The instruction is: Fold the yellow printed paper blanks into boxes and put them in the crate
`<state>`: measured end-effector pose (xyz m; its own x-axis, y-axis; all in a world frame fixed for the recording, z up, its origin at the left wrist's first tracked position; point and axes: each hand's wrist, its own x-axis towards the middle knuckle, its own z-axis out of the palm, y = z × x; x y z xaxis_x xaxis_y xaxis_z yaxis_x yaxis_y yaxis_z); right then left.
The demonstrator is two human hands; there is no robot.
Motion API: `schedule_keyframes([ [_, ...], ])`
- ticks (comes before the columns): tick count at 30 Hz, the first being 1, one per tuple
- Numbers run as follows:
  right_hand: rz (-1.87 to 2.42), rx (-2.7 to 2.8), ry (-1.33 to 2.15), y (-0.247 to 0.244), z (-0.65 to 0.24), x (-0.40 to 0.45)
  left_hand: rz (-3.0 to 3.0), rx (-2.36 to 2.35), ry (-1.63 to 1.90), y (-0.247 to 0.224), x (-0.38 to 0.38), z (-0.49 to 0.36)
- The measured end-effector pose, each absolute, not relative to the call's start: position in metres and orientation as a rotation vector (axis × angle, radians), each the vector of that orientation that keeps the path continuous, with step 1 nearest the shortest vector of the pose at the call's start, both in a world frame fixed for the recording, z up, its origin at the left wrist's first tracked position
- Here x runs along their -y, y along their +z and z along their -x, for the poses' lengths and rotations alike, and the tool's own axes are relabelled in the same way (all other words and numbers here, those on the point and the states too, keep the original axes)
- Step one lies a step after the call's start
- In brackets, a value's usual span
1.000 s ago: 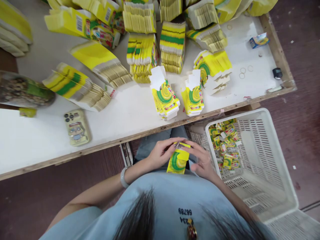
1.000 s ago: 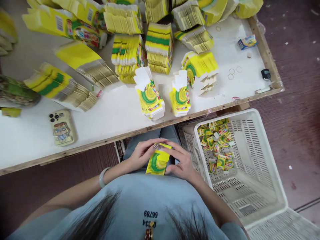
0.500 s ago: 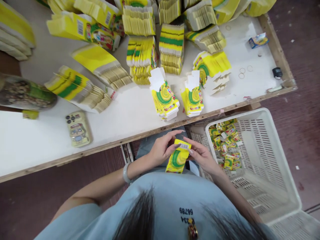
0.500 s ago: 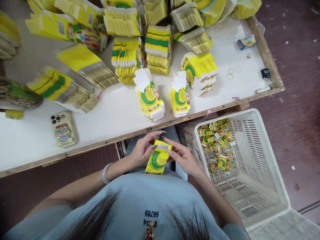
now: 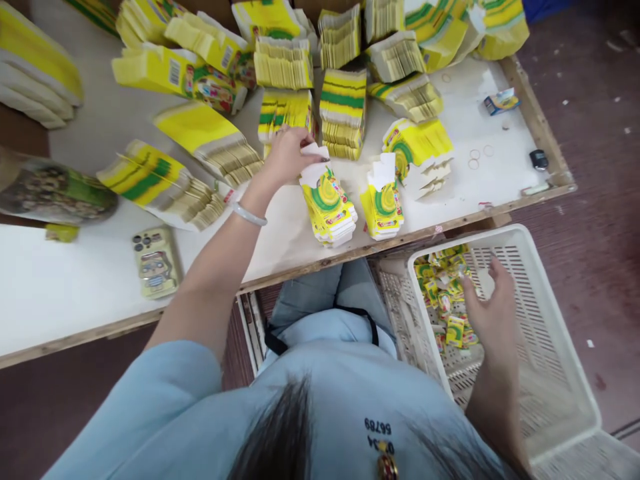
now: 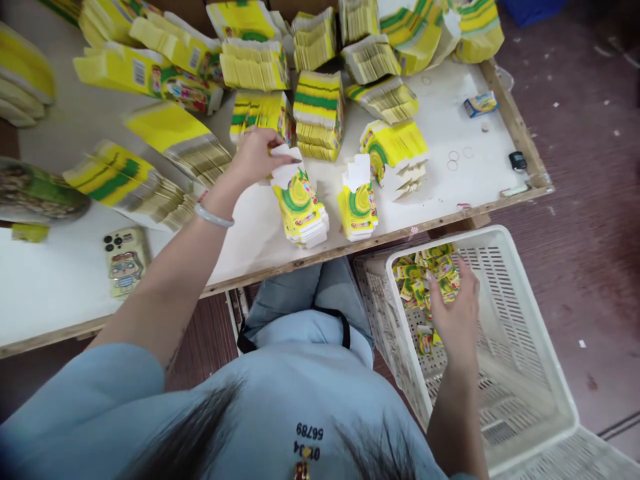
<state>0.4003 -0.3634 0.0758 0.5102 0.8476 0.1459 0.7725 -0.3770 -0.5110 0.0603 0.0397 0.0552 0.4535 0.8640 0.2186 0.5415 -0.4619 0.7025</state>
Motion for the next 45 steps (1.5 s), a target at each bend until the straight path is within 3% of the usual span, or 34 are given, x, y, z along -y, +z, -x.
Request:
schedule_keyframes([
  [6,2.008,1.427,0.235,0.066,-0.359,0.324,-2.281,-1.077,0.791,0.078,-0.044,-0.045],
  [11,1.661,1.580,-0.075,0.084,-0.304,0.273,-2.268,-0.984,1.176,0.127,0.045,-0.068],
  [16,1.493,1.649,-0.209,0.086,-0.267,0.238,-2.038,-0.832,1.171,0.149,0.138,-0.100],
  [21,1.459,1.511,-0.124,0.076,-0.265,0.249,-1.755,-0.717,1.127,0.134,0.170,-0.101],
  [25,1.521,1.347,0.147,0.072,-0.267,0.270,-1.669,-0.428,1.009,0.107,0.195,-0.102],
  [29,1.554,1.327,0.370,0.071,-0.266,0.279,-1.480,-0.630,1.171,0.085,0.219,-0.110],
  [32,1.543,1.401,0.401,0.072,-0.263,0.280,-1.396,-0.848,1.155,0.082,0.218,-0.108],
  [38,1.532,1.468,0.378,0.076,-0.260,0.282,-1.530,-0.850,1.097,0.084,0.202,-0.098],
  [42,1.560,1.376,0.335,0.074,-0.260,0.285,-1.510,-0.611,1.156,0.063,0.213,-0.104],
  [45,1.573,1.290,0.389,0.071,-0.260,0.288,-1.620,-0.381,0.955,0.047,0.228,-0.111],
])
